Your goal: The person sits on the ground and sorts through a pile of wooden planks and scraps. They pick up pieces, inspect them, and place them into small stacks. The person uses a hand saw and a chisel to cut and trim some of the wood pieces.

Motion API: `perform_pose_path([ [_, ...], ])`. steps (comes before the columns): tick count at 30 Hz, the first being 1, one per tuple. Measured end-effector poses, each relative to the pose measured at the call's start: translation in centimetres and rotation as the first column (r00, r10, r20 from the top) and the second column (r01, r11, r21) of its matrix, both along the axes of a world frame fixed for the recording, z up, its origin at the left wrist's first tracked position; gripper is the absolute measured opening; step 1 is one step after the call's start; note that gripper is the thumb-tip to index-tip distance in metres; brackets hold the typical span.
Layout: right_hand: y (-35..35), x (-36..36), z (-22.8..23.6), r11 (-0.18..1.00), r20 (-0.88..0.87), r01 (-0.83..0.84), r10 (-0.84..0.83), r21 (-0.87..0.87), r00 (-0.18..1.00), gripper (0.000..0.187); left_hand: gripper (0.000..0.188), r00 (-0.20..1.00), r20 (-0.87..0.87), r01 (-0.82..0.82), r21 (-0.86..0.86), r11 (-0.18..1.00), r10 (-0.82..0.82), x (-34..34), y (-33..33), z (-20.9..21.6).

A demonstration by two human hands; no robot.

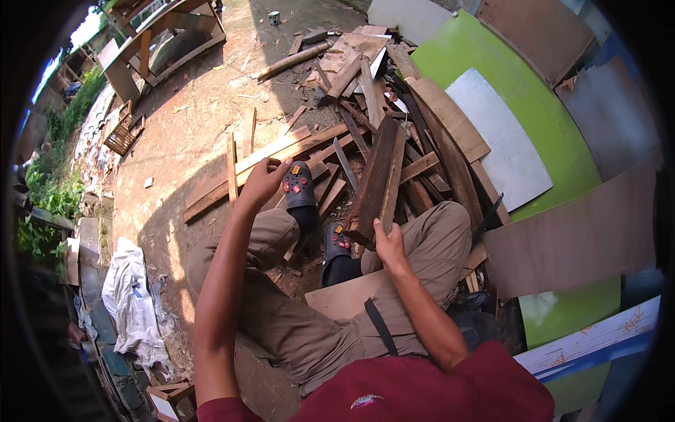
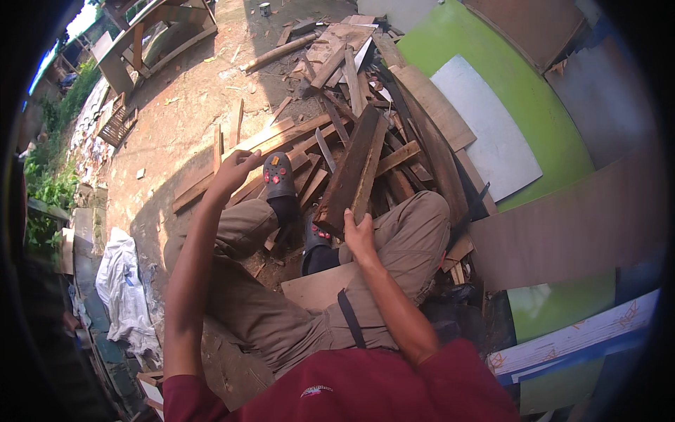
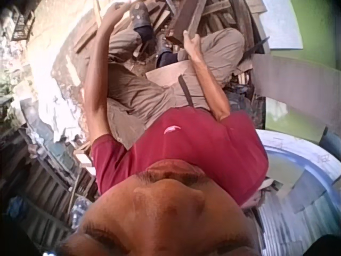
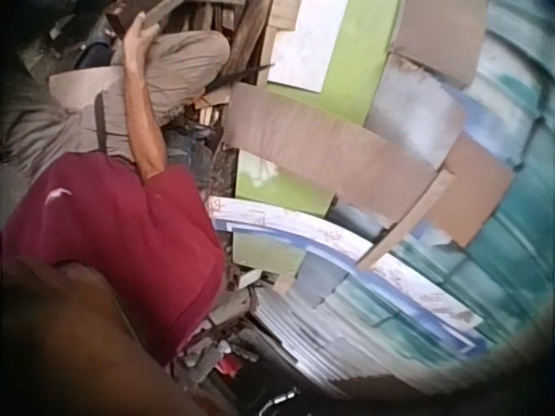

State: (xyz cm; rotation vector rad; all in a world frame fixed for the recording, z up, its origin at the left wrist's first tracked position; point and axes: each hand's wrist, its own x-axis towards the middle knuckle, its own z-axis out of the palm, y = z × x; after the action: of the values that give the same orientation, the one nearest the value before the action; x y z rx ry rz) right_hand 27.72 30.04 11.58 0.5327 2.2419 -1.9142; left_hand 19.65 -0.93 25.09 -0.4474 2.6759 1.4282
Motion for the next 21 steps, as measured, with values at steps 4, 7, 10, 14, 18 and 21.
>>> perform_pose_path([
  [4,-1.0,1.3,-4.2,0.929,-0.004,0.081,-0.089,-0.361,0.996,0.05,0.078,0.993,0.117,0.038,-0.106,0.994,-0.026,-5.1,8.8,-4.5],
  [7,-3.5,1.9,-3.9,0.875,-0.033,-0.038,0.025,-0.484,0.999,0.04,0.09,0.998,0.027,0.063,-0.21,0.976,-0.059,-7.8,9.4,-13.0],
  [10,-2.0,1.5,-7.8,0.786,0.038,-0.011,0.044,-0.618,0.998,0.04,0.107,0.988,0.149,0.085,-0.325,0.942,-0.038,-10.1,18.7,-13.1],
  [14,-1.3,2.1,-6.8,0.585,0.1,0.064,0.03,-0.808,0.995,0.035,0.107,0.874,0.418,0.317,-0.104,0.943,-0.248,-10.8,21.3,-13.7],
  [18,-1.7,0.2,-5.2,0.737,0.142,-0.089,0.245,-0.67,0.959,0.044,0.078,0.869,0.393,0.421,-0.264,0.868,-0.302,-11.0,20.2,-12.1],
  [21,-1.6,-1.5,-4.2,0.87,0.168,-0.181,0.285,-0.459,0.944,0.054,0.062,0.904,0.322,0.389,-0.341,0.856,-0.283,-9.7,18.2,-11.6],
])
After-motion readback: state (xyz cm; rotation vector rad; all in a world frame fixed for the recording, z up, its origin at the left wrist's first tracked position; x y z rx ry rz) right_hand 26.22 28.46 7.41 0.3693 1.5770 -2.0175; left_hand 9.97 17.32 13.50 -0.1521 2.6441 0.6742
